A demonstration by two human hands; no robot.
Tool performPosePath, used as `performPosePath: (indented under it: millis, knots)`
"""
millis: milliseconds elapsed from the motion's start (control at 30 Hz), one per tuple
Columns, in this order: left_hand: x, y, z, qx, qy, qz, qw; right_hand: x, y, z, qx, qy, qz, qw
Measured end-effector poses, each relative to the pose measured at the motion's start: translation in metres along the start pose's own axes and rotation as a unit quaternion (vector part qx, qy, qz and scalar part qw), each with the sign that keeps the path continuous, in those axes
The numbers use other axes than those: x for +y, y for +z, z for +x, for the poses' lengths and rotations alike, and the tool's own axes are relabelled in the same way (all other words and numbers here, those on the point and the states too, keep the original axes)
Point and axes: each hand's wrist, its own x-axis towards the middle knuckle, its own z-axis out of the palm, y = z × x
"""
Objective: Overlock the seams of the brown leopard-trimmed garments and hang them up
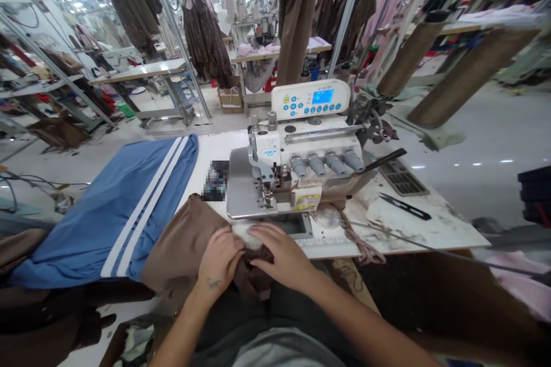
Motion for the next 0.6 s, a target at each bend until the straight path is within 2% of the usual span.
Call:
performPosePath:
  millis: [100, 133, 200, 267, 333, 400, 467, 533, 600]
  knots:
    - [0.007, -0.014, 0.009, 0.029, 0.031, -0.015, 0.999, -0.007, -0.006, 0.000, 0.002, 0.066, 0.095, 0.993]
    - [0.009, -0.022, 0.017, 0.033, 0.031, -0.016, 0.999, -0.010, -0.010, 0.001, 0.004, 0.099, 0.158, 0.982]
    - [0.012, -0.036, 0.040, 0.038, 0.021, -0.012, 0.999, -0.013, -0.018, 0.003, 0.029, 0.154, 0.305, 0.939]
    - [0.013, -0.046, 0.068, 0.043, -0.005, 0.017, 0.999, -0.013, -0.025, 0.006, 0.096, 0.177, 0.406, 0.892]
    - [0.013, -0.050, 0.093, 0.035, -0.056, 0.062, 0.996, -0.011, -0.029, 0.007, 0.181, 0.180, 0.423, 0.869]
    - [0.012, -0.050, 0.109, 0.016, -0.123, 0.092, 0.988, -0.009, -0.031, 0.002, 0.243, 0.174, 0.376, 0.877]
    - [0.009, -0.048, 0.117, 0.006, -0.168, 0.089, 0.982, -0.008, -0.032, -0.008, 0.274, 0.136, 0.288, 0.908]
    - [0.007, -0.045, 0.119, 0.014, -0.179, 0.079, 0.981, -0.011, -0.031, -0.017, 0.257, 0.059, 0.170, 0.950]
    - [0.003, -0.041, 0.120, 0.025, -0.180, 0.073, 0.981, -0.016, -0.030, -0.020, 0.196, -0.004, 0.040, 0.980]
